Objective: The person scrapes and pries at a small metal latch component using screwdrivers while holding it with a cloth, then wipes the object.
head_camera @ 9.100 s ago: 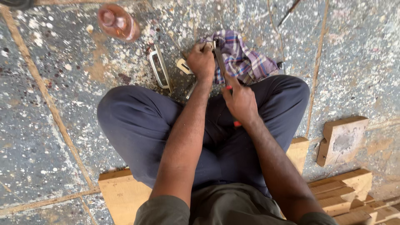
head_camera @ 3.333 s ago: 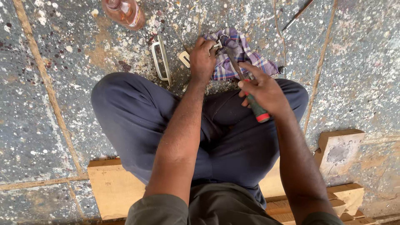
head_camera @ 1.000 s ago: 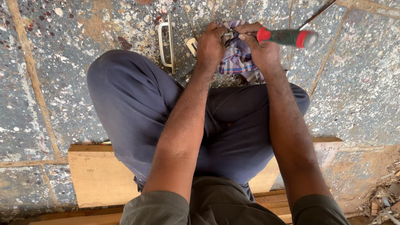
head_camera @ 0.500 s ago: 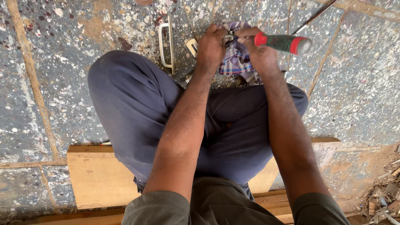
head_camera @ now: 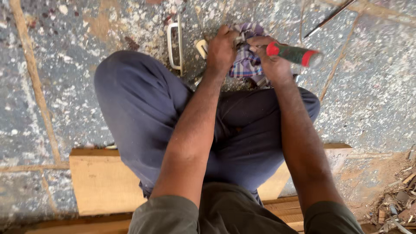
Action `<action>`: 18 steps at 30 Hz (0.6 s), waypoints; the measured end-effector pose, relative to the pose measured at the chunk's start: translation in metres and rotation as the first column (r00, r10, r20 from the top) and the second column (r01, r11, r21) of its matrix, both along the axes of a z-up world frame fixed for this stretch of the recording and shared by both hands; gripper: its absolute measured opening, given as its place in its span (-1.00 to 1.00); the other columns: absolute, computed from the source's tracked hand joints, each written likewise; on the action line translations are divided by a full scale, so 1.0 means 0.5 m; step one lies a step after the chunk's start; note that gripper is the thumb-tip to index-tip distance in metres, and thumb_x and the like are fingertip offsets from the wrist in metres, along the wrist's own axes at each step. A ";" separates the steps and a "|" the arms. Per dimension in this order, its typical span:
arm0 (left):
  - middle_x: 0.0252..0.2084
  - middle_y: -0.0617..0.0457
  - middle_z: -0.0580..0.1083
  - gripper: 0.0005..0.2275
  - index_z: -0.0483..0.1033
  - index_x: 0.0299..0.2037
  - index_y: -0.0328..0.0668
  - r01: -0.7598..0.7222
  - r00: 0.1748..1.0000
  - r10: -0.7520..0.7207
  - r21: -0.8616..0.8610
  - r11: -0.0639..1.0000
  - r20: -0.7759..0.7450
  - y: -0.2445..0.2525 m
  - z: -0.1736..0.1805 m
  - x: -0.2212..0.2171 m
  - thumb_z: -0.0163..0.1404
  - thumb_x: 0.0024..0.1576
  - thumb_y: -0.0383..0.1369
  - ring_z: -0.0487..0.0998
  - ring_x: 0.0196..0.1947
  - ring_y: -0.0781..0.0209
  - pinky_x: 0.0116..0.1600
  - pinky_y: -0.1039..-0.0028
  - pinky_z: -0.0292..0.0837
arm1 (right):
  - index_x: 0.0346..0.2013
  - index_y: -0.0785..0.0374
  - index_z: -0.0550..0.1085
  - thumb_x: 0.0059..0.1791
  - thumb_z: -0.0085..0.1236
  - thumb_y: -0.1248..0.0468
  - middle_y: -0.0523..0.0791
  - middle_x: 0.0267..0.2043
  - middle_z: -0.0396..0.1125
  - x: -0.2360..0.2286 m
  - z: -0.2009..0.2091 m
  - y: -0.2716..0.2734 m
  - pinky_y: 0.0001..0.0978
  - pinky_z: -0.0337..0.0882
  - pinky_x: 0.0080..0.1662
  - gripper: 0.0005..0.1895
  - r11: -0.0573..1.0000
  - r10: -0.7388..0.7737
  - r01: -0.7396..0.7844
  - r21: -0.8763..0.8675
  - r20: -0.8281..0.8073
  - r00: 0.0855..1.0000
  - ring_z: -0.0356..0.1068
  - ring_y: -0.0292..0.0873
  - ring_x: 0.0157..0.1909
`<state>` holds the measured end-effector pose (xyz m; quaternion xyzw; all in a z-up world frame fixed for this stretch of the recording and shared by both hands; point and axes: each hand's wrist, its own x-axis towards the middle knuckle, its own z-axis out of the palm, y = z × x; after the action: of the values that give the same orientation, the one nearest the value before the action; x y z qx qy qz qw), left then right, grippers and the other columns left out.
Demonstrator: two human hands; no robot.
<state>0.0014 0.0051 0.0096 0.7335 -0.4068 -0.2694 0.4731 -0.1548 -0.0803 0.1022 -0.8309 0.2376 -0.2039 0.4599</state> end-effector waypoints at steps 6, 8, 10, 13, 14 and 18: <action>-0.05 -0.21 0.50 -0.70 0.64 -0.07 -0.30 -0.011 0.994 0.011 0.000 1.000 0.110 0.014 0.022 0.010 0.10 -0.01 -0.68 0.60 -0.35 -0.02 -0.31 0.25 0.58 | -0.03 0.39 0.50 0.18 0.09 0.54 0.04 0.05 0.51 0.011 -0.006 0.003 -0.32 0.55 0.15 -0.90 0.994 -0.027 0.023 -0.110 -0.030 0.999 0.53 -0.12 0.11; -0.06 -0.17 0.53 -0.69 0.65 -0.09 -0.28 -0.053 0.997 0.056 -0.053 0.997 0.058 0.028 0.025 0.003 0.04 0.00 -0.72 0.62 -0.31 0.01 -0.27 0.26 0.59 | -0.01 0.39 0.51 0.19 0.12 0.54 0.04 0.08 0.51 0.020 0.002 0.005 -0.22 0.48 0.27 -0.90 0.994 -0.096 0.095 -0.047 -0.026 0.995 0.52 -0.08 0.15; -0.09 -0.13 0.53 -0.71 0.65 -0.09 -0.27 -0.065 0.998 0.066 -0.094 0.993 0.010 0.004 0.029 0.012 0.01 0.04 -0.72 0.62 -0.31 0.05 -0.29 0.30 0.60 | 0.00 0.38 0.50 0.17 0.12 0.54 0.05 0.10 0.49 0.041 0.008 -0.011 -0.18 0.45 0.32 -0.88 0.993 -0.119 0.118 0.029 0.019 0.993 0.50 -0.06 0.18; -0.14 -0.10 0.51 -0.76 0.64 -0.12 -0.29 -0.062 0.998 0.060 -0.069 0.996 -0.026 0.021 0.015 -0.002 0.03 0.09 -0.70 0.61 -0.36 0.12 -0.36 0.37 0.59 | 0.00 0.37 0.50 0.16 0.07 0.55 0.03 0.10 0.47 0.030 0.003 0.012 -0.23 0.47 0.28 -0.85 0.976 -0.087 0.074 0.204 0.057 0.995 0.47 -0.07 0.18; -0.16 -0.09 0.51 -0.77 0.65 -0.13 -0.29 -0.057 0.998 0.058 -0.090 0.994 0.013 0.016 0.012 0.001 0.04 0.08 -0.71 0.60 -0.37 0.13 -0.36 0.37 0.59 | 0.00 0.37 0.52 0.18 0.05 0.56 0.03 0.11 0.48 0.023 0.011 0.010 -0.25 0.49 0.27 -0.85 0.972 -0.090 0.078 0.223 0.045 0.995 0.48 -0.07 0.18; -0.25 0.00 0.48 -0.86 0.67 -0.20 -0.22 -0.075 0.997 0.076 -0.095 0.993 0.014 0.001 0.005 -0.007 0.12 0.13 -0.63 0.58 -0.40 0.22 -0.40 0.46 0.58 | 0.01 0.36 0.51 0.15 0.02 0.57 0.00 0.08 0.48 0.015 0.031 0.022 -0.30 0.55 0.20 -0.81 0.975 -0.151 0.162 0.149 -0.082 0.985 0.50 -0.14 0.11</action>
<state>-0.0020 0.0057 0.0123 0.7276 -0.3952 -0.2255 0.5134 -0.1472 -0.0692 0.1179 -0.7779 0.3333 -0.1911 0.4972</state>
